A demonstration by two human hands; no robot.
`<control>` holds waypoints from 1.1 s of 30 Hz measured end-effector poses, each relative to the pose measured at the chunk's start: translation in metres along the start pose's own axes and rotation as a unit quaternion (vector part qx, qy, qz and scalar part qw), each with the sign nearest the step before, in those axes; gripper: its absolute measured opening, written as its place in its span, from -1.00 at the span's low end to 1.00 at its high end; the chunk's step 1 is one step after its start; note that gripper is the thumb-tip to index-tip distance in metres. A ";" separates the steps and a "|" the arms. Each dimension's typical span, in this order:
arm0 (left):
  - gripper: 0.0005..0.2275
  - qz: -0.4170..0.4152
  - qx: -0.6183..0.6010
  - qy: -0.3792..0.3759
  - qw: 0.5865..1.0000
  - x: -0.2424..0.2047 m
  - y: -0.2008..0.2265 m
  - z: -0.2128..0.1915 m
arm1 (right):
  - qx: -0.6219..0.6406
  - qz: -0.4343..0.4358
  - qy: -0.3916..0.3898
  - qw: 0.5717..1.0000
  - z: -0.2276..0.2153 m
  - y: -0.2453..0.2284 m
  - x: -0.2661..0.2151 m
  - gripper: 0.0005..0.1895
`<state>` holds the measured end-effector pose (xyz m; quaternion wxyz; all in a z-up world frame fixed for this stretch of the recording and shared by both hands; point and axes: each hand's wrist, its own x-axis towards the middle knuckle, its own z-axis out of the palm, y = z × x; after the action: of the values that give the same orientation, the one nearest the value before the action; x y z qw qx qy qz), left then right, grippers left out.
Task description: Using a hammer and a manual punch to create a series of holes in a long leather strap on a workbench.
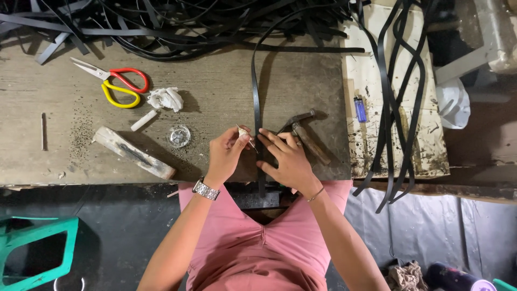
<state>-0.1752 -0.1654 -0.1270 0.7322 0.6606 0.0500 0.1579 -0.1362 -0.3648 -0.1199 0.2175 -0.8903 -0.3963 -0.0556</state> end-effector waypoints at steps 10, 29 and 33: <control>-0.82 0.009 0.062 -0.004 0.998 0.001 0.011 0.003 | -0.003 0.027 -0.070 0.997 -0.011 -0.009 0.001 -0.27; -0.81 0.013 0.129 -0.018 0.991 0.001 -0.009 -0.003 | -0.014 0.036 -0.062 0.997 -0.010 -0.012 0.000 -0.24; -0.82 0.015 0.141 -0.019 0.990 0.002 -0.008 -0.001 | -0.008 0.042 -0.059 0.997 -0.012 -0.014 0.001 -0.25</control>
<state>-0.1725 -0.1647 -0.1347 0.6298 0.7610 0.0481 0.1480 -0.1451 -0.3611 -0.1038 0.1883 -0.9098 -0.3698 0.0031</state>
